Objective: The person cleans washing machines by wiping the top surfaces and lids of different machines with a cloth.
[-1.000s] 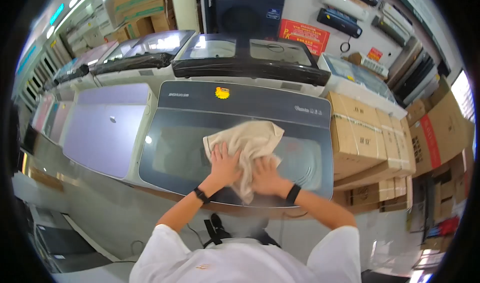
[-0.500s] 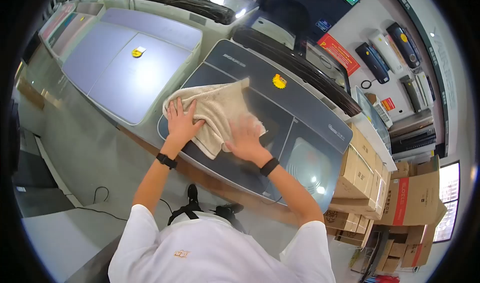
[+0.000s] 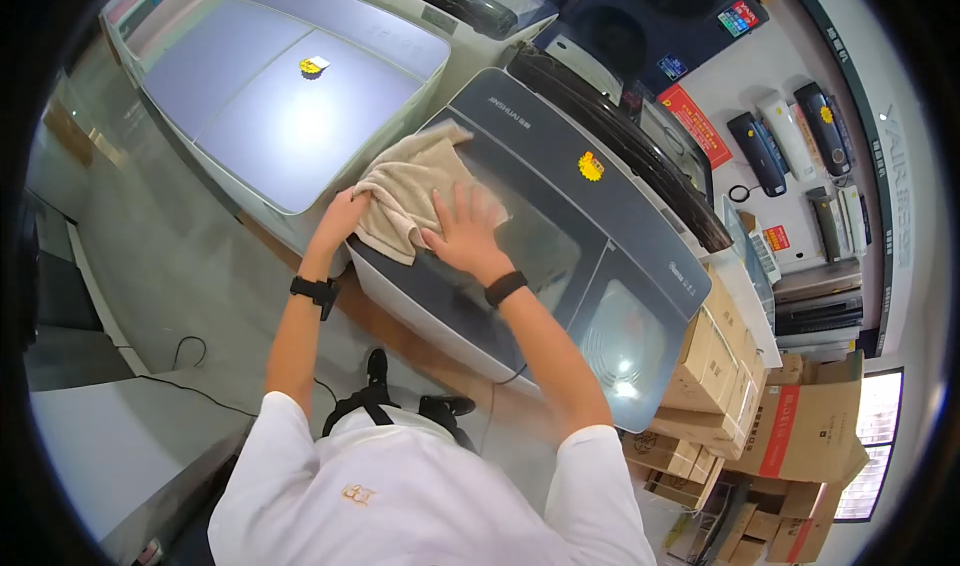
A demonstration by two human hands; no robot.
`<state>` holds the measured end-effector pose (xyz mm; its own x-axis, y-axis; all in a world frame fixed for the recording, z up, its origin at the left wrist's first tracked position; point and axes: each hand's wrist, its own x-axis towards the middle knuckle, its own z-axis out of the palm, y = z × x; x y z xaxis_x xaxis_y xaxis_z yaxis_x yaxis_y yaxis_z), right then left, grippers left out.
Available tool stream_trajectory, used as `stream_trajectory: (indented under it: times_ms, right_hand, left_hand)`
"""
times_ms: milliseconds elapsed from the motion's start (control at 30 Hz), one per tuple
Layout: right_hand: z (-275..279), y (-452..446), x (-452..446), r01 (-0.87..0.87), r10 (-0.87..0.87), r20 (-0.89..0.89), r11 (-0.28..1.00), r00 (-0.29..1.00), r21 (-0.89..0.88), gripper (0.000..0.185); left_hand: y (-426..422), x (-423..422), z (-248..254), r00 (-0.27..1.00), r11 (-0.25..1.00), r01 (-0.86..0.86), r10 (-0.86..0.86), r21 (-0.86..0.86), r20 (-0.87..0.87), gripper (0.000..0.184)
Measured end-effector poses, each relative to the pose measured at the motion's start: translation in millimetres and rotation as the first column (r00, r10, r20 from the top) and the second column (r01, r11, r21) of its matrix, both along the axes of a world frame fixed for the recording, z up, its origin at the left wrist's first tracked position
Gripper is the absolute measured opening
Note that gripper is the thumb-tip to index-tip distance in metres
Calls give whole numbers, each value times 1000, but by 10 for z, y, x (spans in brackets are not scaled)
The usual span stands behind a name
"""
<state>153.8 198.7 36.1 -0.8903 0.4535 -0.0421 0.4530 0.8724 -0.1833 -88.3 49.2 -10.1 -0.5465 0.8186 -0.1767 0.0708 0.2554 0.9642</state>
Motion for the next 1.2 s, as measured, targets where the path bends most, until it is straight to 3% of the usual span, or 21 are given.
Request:
stream_trajectory:
  times_ms: [33, 133, 167, 267, 300, 367, 467, 500, 600, 700, 733, 800, 833, 933, 1033, 1100, 1200]
  right_hand:
    - [-26, -64, -40, 29, -29, 2, 1000, 1000, 6, 82]
    - [-139, -414, 129, -151, 154, -17, 983, 988, 99, 85]
    - [-86, -615, 238, -221, 223, 3, 965, 975, 144, 87]
    - [238, -1044, 546, -395, 387, 106, 916, 916, 70, 86]
    - [213, -1015, 602, -409, 406, 63, 911, 912, 46, 81]
    - [67, -730, 592, -411, 408, 63, 910, 911, 49, 79]
    - [-8, -221, 295, -279, 277, 40, 958, 960, 69, 76]
    - [-56, -35, 183, -220, 219, 23, 971, 975, 95, 76]
    - [-116, 65, -48, -86, 95, -55, 985, 994, 149, 74]
    - [-149, -211, 83, -95, 95, 8, 977, 995, 191, 74]
    - [-61, -355, 193, -117, 120, -9, 982, 993, 148, 73]
    - [134, -751, 544, -175, 178, -43, 983, 983, 57, 71]
    - [143, -871, 725, -159, 159, -2, 986, 987, 49, 70]
    - [113, -901, 1040, -138, 134, 83, 989, 988, 52, 66]
    - [-16, -711, 998, -102, 96, 78, 993, 992, 66, 62]
    - [129, -607, 799, -4, 3, 39, 1000, 999, 24, 61]
    - [22, -696, 718, 58, -53, -55, 993, 997, 105, 60]
  left_hand:
    - [-33, 77, -47, 993, 985, -74, 59, 156, 103, 50]
    - [-326, 473, -110, 946, 931, -324, 315, 167, 75, 47]
    - [-477, 632, -53, 947, 934, -321, 314, 157, 70, 44]
    - [-747, 1250, -124, 879, 878, -450, 467, 164, -90, 51]
    - [-767, 1283, -157, 837, 894, -408, 448, 187, -314, 54]
    - [-836, 1388, -252, 629, 934, -311, 340, 174, -700, 60]
    - [-651, 1236, -107, 771, 896, -376, 444, 237, -457, 66]
    - [-530, 1159, -104, 801, 832, -446, 535, 329, -269, 70]
    - [-420, 821, -26, 928, 901, -348, 370, 258, -38, 68]
    - [-384, 811, -124, 875, 919, -332, 384, 211, -294, 62]
    - [-426, 893, -52, 781, 947, -288, 320, 146, -536, 60]
    - [-611, 1200, 176, 452, 966, -259, 106, -16, -886, 56]
    - [-651, 1308, 64, 471, 984, -169, 138, 64, -871, 57]
    - [-753, 1534, 110, 496, 998, 29, 35, 57, -868, 61]
    - [-603, 1378, 171, 468, 995, 100, -36, 13, -883, 65]
    - [-434, 1328, 200, 438, 997, 79, -26, 9, -899, 65]
    - [-280, 1372, 202, 381, 998, 63, -27, -3, -924, 67]
